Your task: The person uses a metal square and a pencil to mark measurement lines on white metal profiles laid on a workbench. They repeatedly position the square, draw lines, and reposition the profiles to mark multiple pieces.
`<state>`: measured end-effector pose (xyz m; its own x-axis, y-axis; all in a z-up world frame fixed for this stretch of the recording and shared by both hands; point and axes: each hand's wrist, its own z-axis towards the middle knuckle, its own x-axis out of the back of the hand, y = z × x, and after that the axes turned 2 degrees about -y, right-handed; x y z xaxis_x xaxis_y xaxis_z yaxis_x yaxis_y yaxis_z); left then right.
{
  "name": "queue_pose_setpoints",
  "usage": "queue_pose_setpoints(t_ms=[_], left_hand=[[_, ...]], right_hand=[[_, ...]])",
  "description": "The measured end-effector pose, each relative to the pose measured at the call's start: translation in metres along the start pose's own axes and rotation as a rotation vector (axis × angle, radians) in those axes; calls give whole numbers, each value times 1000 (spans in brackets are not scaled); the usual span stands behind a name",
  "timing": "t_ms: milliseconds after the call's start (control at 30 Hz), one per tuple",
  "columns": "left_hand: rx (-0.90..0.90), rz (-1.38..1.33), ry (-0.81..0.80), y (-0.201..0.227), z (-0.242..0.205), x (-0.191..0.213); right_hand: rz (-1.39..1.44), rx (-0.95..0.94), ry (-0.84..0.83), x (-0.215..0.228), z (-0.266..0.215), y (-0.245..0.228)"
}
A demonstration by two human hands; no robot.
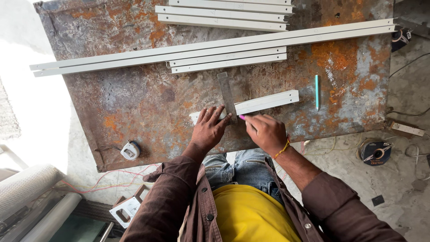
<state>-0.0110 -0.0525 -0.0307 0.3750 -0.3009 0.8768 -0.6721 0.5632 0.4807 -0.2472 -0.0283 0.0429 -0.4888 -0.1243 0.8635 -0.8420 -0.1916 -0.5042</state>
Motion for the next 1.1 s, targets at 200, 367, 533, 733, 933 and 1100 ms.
queue_pose_setpoints(t_ms=[200,367,533,733,933,1100], left_hand=[[-5,-9,-5,1,-2,2],[-3,-7,-8,3,1,6],[25,-6,-67,3,0,5],[30,42,-114,5,0,3],[80,7,-131,10,5,10],[56,18,-163,30,35,-2]], right_hand=[[25,-55,-16,-19,10,-4],[133,-62,-66,2,-36,16],[246,-472,-328,21,-23,68],[-292,273,-6,34,16,99],[-236,264,-211,30,29,112],[-231,271,-223,27,29,117]])
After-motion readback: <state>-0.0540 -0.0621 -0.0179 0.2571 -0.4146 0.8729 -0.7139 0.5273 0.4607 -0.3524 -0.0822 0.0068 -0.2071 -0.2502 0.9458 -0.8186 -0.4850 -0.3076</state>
